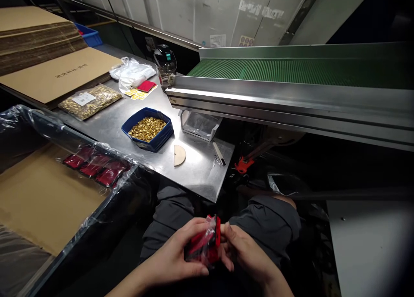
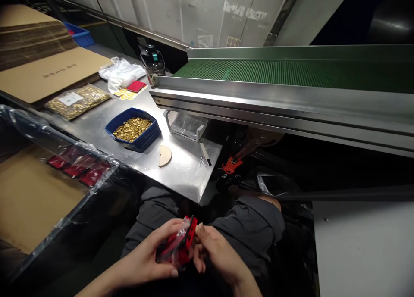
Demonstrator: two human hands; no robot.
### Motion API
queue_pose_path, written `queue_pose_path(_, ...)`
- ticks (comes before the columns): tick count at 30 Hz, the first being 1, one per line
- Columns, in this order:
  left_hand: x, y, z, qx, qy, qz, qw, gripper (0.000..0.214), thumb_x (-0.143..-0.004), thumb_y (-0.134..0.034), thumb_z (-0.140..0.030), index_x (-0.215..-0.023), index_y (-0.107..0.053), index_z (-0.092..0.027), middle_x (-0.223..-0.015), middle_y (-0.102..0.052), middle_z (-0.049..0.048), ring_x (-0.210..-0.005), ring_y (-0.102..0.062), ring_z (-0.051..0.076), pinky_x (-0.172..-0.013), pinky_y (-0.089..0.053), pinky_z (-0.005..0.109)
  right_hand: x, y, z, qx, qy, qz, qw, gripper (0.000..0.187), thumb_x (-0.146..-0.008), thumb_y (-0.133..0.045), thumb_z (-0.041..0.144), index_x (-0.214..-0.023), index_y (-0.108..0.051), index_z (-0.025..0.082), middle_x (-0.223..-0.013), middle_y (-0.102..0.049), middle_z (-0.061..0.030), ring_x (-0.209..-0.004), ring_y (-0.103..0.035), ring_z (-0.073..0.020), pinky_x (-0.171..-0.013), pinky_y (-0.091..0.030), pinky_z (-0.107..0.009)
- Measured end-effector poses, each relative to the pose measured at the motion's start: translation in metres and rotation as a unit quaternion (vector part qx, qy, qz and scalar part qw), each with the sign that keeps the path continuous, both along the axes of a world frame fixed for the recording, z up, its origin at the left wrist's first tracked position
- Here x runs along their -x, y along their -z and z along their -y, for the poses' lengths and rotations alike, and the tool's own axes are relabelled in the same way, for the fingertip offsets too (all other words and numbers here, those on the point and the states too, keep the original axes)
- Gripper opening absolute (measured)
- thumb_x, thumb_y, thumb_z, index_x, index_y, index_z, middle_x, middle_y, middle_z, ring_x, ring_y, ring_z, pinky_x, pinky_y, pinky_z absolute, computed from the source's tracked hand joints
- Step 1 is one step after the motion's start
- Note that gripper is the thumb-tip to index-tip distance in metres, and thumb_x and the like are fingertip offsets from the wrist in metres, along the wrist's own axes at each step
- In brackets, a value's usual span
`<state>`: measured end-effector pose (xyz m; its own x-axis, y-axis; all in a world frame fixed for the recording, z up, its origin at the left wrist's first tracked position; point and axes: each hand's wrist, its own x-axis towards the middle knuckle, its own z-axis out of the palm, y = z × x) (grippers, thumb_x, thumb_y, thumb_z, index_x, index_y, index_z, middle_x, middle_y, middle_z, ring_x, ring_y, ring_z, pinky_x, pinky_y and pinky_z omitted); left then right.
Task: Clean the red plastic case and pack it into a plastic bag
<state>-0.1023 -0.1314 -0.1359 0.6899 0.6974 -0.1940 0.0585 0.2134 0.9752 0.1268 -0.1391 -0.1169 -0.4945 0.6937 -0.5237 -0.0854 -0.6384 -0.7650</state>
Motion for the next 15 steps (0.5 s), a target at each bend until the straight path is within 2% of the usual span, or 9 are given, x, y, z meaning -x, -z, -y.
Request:
queue_pose_path(2, -0.002, 0.011, 0.007, 0.117, -0.050, 0.079, 0.989, 0.087, -0.075, -0.081, -0.052, -0.149, -0.039, -0.037, -0.152, -0.045, 0.0084, -0.142, -0.042, 0.032, -0.119, -0.031, 0.047, 0.001, -0.010, -0.002, -0.109, -0.059, 0.057, 0.991, 0.047, -0.093, -0.055, 0.061, -0.105, -0.071, 0.019, -0.084, -0.066, -0.0035, -0.067, -0.059, -0.0125, -0.063, -0.046, -0.023)
queue_pose_path(4, 0.000, 0.020, 0.012, 0.195, -0.084, 0.121, 0.970, 0.096, -0.074, -0.080, -0.057, -0.153, -0.031, -0.033, -0.153, -0.046, 0.0121, -0.142, -0.042, 0.034, -0.119, -0.030, 0.048, 0.004, -0.016, -0.001, -0.201, -0.099, 0.138, 0.965, 0.027, -0.089, -0.068, 0.048, -0.099, -0.074, 0.024, -0.100, -0.069, -0.0033, -0.088, -0.063, -0.0173, -0.080, -0.048, -0.026)
queue_pose_path(5, 0.001, 0.023, 0.014, 0.214, -0.098, 0.128, 0.963, 0.100, -0.074, -0.080, -0.058, -0.154, -0.028, -0.032, -0.153, -0.046, 0.0138, -0.142, -0.041, 0.034, -0.119, -0.029, 0.049, 0.006, -0.016, 0.001, -0.219, -0.102, 0.177, 0.954, 0.019, -0.088, -0.070, 0.042, -0.093, -0.076, 0.025, -0.100, -0.070, -0.0021, -0.091, -0.064, -0.0181, -0.083, -0.047, -0.027)
queue_pose_path(8, 0.009, 0.027, 0.017, 0.246, -0.127, 0.129, 0.952, 0.099, -0.074, -0.079, -0.057, -0.154, -0.027, -0.030, -0.156, -0.042, 0.0155, -0.145, -0.036, 0.035, -0.120, -0.027, 0.050, 0.011, -0.010, 0.009, -0.209, -0.059, 0.219, 0.951, 0.015, -0.091, -0.067, 0.032, -0.083, -0.077, 0.025, -0.087, -0.073, -0.0003, -0.083, -0.066, -0.0168, -0.079, -0.047, -0.026)
queue_pose_path(12, 0.019, 0.024, 0.017, 0.282, -0.116, 0.148, 0.941, 0.094, -0.077, -0.079, -0.053, -0.153, -0.028, -0.031, -0.160, -0.036, 0.0146, -0.144, -0.039, 0.034, -0.119, -0.026, 0.051, 0.013, 0.002, 0.017, -0.190, 0.033, 0.123, 0.973, 0.014, -0.086, -0.074, 0.036, -0.086, -0.076, 0.022, -0.088, -0.071, -0.0024, -0.086, -0.065, -0.0181, -0.081, -0.047, -0.028)
queue_pose_path(15, 0.022, 0.020, 0.016, 0.269, -0.084, 0.151, 0.948, 0.096, -0.073, -0.085, -0.044, -0.151, -0.029, -0.031, -0.157, -0.039, 0.0141, -0.142, -0.041, 0.033, -0.120, -0.025, 0.050, 0.016, 0.001, 0.018, -0.166, 0.024, 0.107, 0.980, 0.019, -0.085, -0.074, 0.039, -0.084, -0.073, 0.020, -0.082, -0.067, -0.0008, -0.080, -0.060, -0.0156, -0.076, -0.045, -0.026)
